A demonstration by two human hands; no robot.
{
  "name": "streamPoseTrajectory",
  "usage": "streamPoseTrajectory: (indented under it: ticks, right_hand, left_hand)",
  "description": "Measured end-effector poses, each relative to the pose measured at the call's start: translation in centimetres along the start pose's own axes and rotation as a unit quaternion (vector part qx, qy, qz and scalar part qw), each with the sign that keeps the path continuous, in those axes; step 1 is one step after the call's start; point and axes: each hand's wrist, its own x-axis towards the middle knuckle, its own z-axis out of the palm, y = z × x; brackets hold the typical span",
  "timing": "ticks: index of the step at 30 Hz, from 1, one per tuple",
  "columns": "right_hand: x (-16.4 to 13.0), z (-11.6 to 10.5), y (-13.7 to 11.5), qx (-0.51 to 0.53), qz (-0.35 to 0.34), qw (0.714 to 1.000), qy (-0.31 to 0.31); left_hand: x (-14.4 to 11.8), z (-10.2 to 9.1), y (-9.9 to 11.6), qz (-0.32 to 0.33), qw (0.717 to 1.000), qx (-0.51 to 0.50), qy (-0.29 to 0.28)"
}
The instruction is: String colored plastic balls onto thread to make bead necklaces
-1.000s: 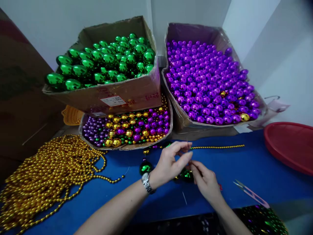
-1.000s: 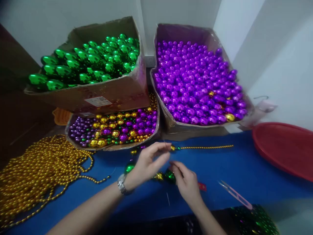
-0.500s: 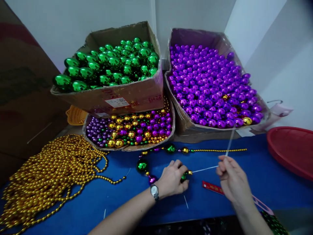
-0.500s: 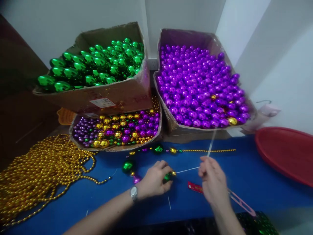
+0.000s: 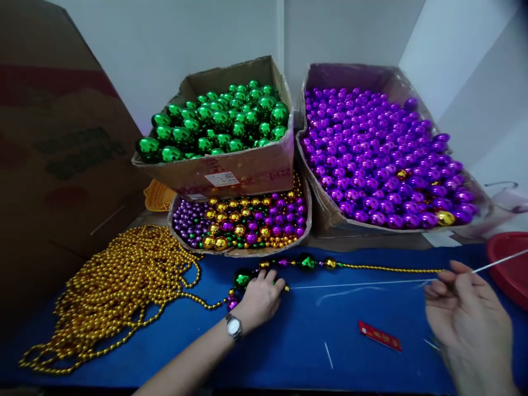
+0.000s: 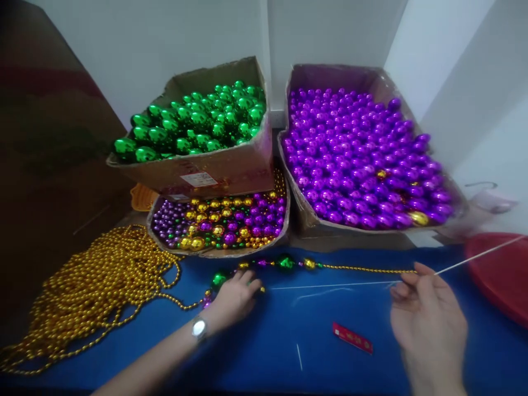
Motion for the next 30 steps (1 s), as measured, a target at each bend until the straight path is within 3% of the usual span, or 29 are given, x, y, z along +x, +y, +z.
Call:
streamPoseTrajectory:
  ticks: [2, 5, 8, 11, 15, 20, 28, 30]
  right_hand:
    - [-0.8, 1.0, -0.5, -0.012, -0.014, 1.000, -0.011]
    - [-3.0, 2.8, -0.7, -0.051, -0.045, 0.997, -0.042]
    - [-5.4, 4.0, -0.1, -0.101, -0.042, 0.990, -0.093]
    - [-7.2, 4.2, 1.3, -0.171, -0.021, 0.973, -0.155]
    - [-8.7, 4.1, 2.5, -0.257, 0.001, 0.936, -0.241]
    - [-9.7, 4.7, 2.3, -0.305, 0.029, 0.897, -0.319]
    - [-10.3, 4.6, 3.1, -0.325, 0.013, 0.870, -0.370]
    - [-10.6, 4.6, 3.2, -0.341, 0.007, 0.855, -0.391]
  left_hand:
    - [-0.6, -1.1, 0.0, 0.030, 0.999, -0.030, 0.022]
    - [-0.9, -4.2, -0.5, 0.056, 0.987, -0.095, 0.119]
    - [0.2, -7.5, -2.5, -0.013, 0.977, -0.059, 0.207]
    - [2.2, -9.4, -5.3, -0.101, 0.983, 0.047, 0.149]
    - [4.4, -9.3, -7.6, -0.105, 0.989, 0.073, 0.079]
    - [5.5, -8.2, -7.6, -0.106, 0.991, 0.060, 0.059]
    - [5.5, -8.3, -7.6, -0.101, 0.990, -0.029, 0.092]
    - [4.9, -8.8, -7.0, -0.088, 0.983, -0.109, 0.122]
